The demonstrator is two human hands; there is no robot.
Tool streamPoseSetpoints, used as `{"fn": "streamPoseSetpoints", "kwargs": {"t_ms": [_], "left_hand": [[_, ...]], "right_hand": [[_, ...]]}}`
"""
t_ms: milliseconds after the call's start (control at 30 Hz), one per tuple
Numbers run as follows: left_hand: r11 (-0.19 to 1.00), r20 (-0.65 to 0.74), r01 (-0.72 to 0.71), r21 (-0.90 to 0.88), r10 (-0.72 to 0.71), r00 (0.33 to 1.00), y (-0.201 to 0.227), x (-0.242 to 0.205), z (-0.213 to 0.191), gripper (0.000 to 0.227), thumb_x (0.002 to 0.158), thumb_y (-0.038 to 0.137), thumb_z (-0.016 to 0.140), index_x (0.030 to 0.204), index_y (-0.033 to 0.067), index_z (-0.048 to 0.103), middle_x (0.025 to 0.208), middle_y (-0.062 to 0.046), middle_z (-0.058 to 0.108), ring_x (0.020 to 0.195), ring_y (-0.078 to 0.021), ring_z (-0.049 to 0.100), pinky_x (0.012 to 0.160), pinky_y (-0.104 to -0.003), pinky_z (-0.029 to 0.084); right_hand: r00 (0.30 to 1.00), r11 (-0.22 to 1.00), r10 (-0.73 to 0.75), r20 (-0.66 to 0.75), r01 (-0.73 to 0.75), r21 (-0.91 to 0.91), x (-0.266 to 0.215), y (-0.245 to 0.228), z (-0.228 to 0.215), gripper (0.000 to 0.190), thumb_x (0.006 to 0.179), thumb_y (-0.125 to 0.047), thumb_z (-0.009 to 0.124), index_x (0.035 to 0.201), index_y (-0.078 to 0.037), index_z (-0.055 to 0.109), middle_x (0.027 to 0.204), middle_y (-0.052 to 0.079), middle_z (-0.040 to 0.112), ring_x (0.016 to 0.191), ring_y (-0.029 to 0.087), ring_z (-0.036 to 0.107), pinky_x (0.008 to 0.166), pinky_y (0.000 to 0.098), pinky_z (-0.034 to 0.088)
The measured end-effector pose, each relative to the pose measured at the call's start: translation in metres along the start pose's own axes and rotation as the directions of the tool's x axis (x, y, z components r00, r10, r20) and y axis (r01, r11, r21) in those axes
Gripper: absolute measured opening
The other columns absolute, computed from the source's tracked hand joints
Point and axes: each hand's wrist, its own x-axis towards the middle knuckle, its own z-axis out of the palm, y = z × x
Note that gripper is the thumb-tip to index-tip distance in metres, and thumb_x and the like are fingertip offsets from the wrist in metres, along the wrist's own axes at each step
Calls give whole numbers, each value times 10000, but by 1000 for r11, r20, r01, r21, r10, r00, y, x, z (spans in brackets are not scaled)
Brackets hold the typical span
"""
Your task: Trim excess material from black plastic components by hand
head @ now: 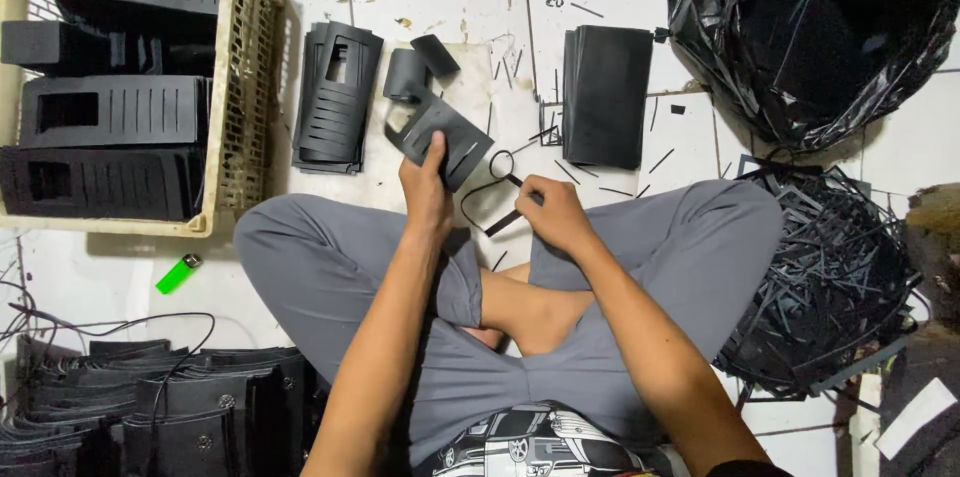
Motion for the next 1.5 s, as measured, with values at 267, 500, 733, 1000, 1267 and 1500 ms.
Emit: {"fn": "streamPoseSetpoints", "kwargs": {"t_ms": [267, 500, 733, 1000, 1267, 1500], "left_hand": [[917, 202, -201, 344, 137, 970, 17, -10, -3, 486, 963, 350, 783, 1319, 59, 623, 1220, -145, 707, 1113, -245, 663, 830, -472, 583], [953, 114, 2, 303, -38, 993, -7, 20, -12, 231, 806, 201, 865, 965, 100, 730, 789, -66, 715, 705, -235, 742, 591, -442, 636], [930, 104, -2, 368, -39, 994, -7, 23, -20, 288, 771, 251, 875, 971, 101, 733, 766, -71, 685, 688, -206, 701, 575, -441, 610], [892, 207, -17, 452, -87, 974, -39, 59, -68, 355, 941, 435, 800, 1035, 122, 662, 932, -79, 664, 875, -188, 700, 741, -396, 599], [798, 599, -187, 573, -251, 761, -5, -137, 95, 266, 1018, 276, 710, 1125, 37, 661, 933, -81, 619, 865, -184, 599, 805, -395, 551], [707, 718, -303, 639, -408, 564, -13, -209, 157, 126, 956, 173, 744, 1007, 62, 713, 837, -38, 631, 814, -145, 550, 754, -339, 500]], "right_hand": [[999, 966, 45, 7, -41, -255, 3, -7, -33, 217, 852, -175, 621, 1021, -81, 720, 1066, 167, 683, 1062, 401, 638, 965, 492, 485], [998, 854, -29, 56, 54, -517, -3, -47, -7, 733, 875, -292, 752, 1474, 27, 475, 1359, 273, 532, 1259, 473, 532, 1025, 602, 441], [996, 909, 86, 5, -76, -409, 26, 26, 24, 302, 957, -148, 536, 1230, -86, 646, 1079, 155, 679, 999, 412, 708, 825, 534, 568], [888, 539, 277, -367, 172, 824, -84, -25, -121, 281, 1092, -170, 402, 1244, -42, 600, 715, 46, 468, 440, 62, 374, 341, 161, 308], [516, 712, 476, -712, 249, 657, -234, 138, -230, 301, 1101, -165, 465, 1298, 54, 526, 818, 145, 570, 529, 165, 523, 433, 259, 408], [76, 871, 24, -997, -491, -16, -263, 140, -226, 316, 902, -40, 733, 1213, -19, 679, 1274, 178, 516, 1209, 396, 556, 1067, 471, 446]]}}
